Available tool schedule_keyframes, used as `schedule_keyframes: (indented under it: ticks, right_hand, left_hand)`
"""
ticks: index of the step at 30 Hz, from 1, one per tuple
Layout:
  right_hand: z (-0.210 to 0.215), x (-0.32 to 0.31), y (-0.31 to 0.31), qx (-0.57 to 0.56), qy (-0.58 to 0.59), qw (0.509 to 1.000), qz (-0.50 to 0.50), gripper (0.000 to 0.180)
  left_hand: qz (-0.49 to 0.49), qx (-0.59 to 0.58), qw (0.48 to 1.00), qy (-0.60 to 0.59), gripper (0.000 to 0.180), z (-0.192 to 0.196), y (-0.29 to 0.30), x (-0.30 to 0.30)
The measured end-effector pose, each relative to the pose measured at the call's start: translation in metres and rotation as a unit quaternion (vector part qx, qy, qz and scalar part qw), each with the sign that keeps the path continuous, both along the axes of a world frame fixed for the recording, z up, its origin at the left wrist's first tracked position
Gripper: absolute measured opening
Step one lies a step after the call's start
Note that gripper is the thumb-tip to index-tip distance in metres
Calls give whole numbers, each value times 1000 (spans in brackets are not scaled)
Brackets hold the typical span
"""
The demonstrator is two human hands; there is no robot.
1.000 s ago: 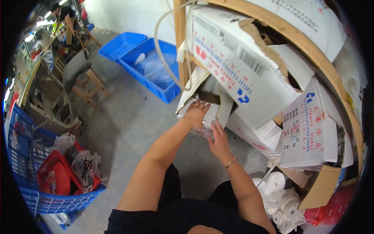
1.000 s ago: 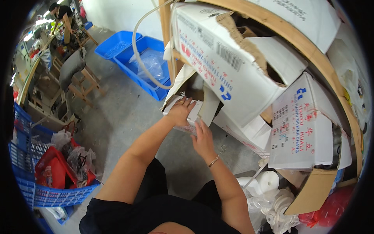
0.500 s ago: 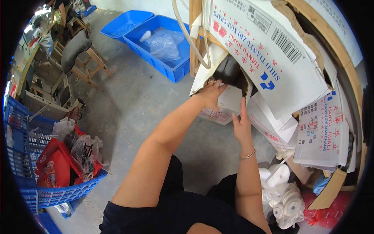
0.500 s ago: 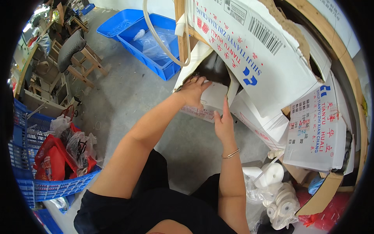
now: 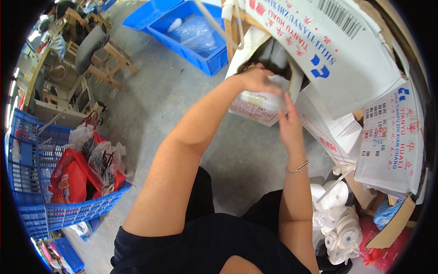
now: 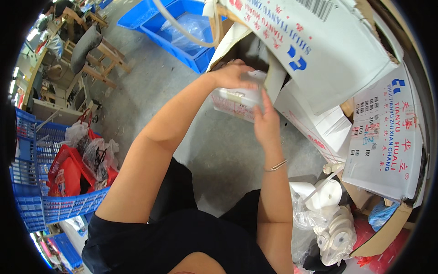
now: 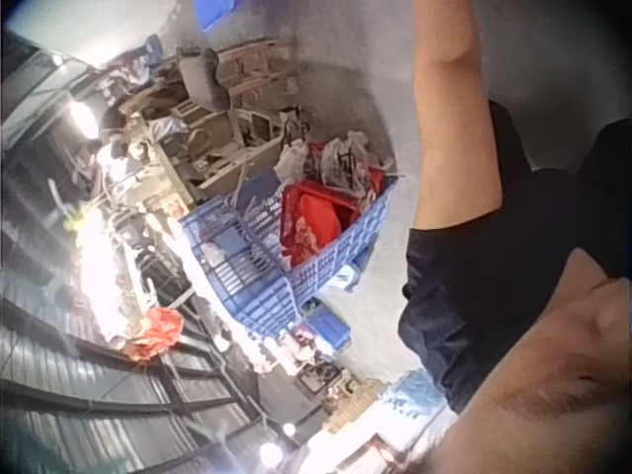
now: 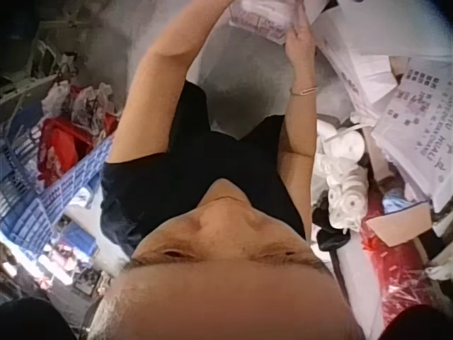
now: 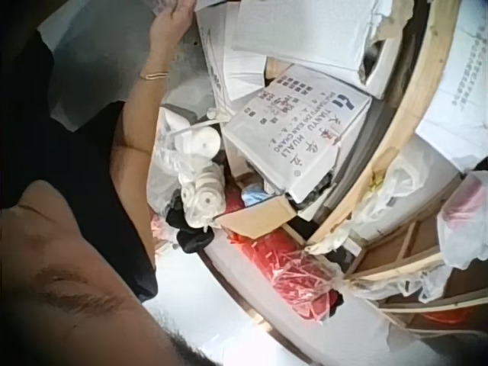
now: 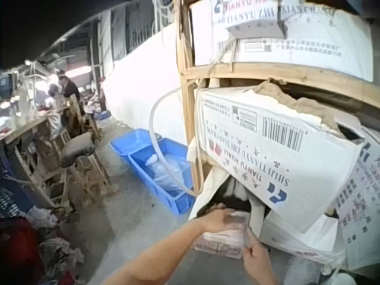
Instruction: The person repeatedly picks up small pink and white plastic pieces and wraps white tape around them on a workbench. They briefly walk to a shelf to retrieve more tape rolls, then return to continue wrapping the pieces.
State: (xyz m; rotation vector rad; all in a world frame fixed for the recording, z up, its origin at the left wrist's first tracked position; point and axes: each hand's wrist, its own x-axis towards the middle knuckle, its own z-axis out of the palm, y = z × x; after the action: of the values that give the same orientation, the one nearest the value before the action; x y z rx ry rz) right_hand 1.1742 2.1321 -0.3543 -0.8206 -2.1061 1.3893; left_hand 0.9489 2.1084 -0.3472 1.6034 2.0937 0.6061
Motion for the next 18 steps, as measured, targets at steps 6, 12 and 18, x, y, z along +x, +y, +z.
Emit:
schedule_keyframes:
  ticks: [6, 12, 18]
  right_hand:
    - [-37, -9, -12, 302, -19, 953, 5, 62]
    - [-41, 1, -2, 375, -82, 921, 70, 67]
    - [-46, 2, 5, 359, -84, 924, 101, 65]
  left_hand:
    - [191, -8, 979, 77, 58, -23, 100, -6]
    - [226, 222, 946, -65, 62, -90, 190, -98]
    - [196, 250, 933, -167, 59, -96, 193, -105]
